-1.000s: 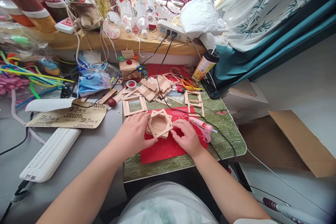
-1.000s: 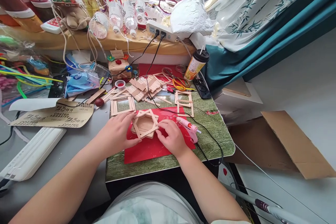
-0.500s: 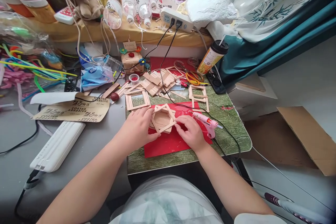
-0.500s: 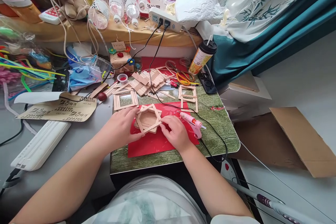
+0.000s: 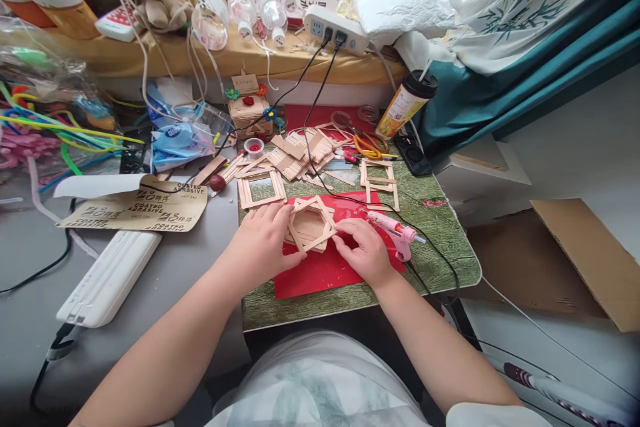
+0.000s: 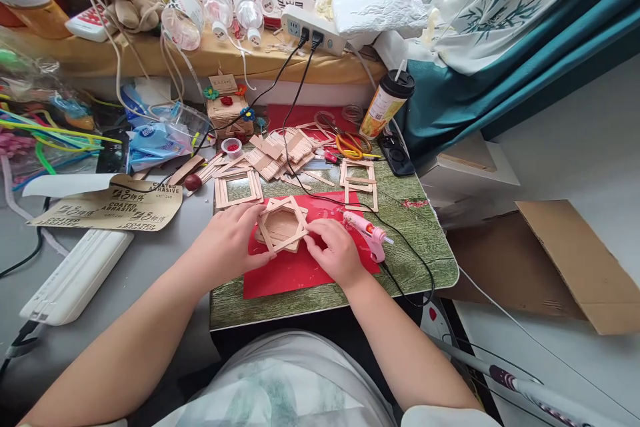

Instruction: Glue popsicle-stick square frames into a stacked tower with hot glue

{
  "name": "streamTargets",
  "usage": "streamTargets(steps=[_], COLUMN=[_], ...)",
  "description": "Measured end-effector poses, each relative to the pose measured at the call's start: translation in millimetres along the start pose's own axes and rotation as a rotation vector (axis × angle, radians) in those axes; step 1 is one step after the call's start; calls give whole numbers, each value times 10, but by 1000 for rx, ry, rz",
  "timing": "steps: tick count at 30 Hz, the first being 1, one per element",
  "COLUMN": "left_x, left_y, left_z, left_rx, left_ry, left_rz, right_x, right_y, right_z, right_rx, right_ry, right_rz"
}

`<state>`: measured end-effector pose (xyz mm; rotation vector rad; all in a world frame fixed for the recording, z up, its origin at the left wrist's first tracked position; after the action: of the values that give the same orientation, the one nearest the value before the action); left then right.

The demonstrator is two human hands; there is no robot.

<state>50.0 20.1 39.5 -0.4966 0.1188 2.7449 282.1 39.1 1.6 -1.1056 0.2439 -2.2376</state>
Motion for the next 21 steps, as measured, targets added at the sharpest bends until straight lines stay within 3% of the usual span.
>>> streamTargets(steps=[4,8,12,15,16,19,21], left_x=[8,23,30,34,34,28,23], left_y=[-1,0,11,21,23,27,26], left_z=[-13,-14,-9,-4,-2,5,8], left_rx=[-3,-22,-32,-26,-21,-13,-20], left_ry=[-11,-12,10,10,5,-3,1], left_rz=[-2,3,-3,12,19,29,18], right_x=[23,232,424,361,290,-20,-212], right_y=[-1,77,387,733,841,1112,1228], right_z=[12,130,317,553,650,943,1026], right_rx=[-20,-67,43,52,8,-279,-442], right_ry=[28,152,229,274,278,252,210], right_rz=[1,84,176,190,161,-47,-193])
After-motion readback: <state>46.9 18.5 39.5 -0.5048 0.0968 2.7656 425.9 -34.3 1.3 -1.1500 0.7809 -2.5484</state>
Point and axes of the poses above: each hand's wrist, its own y-axis away from the middle knuckle, its own z-axis out of the back of the hand, x = y × z, the point moved 6 cm from there along -y, towards the middle knuckle, and after that the axes turned 5 degrees about x, right-handed, at the moved point
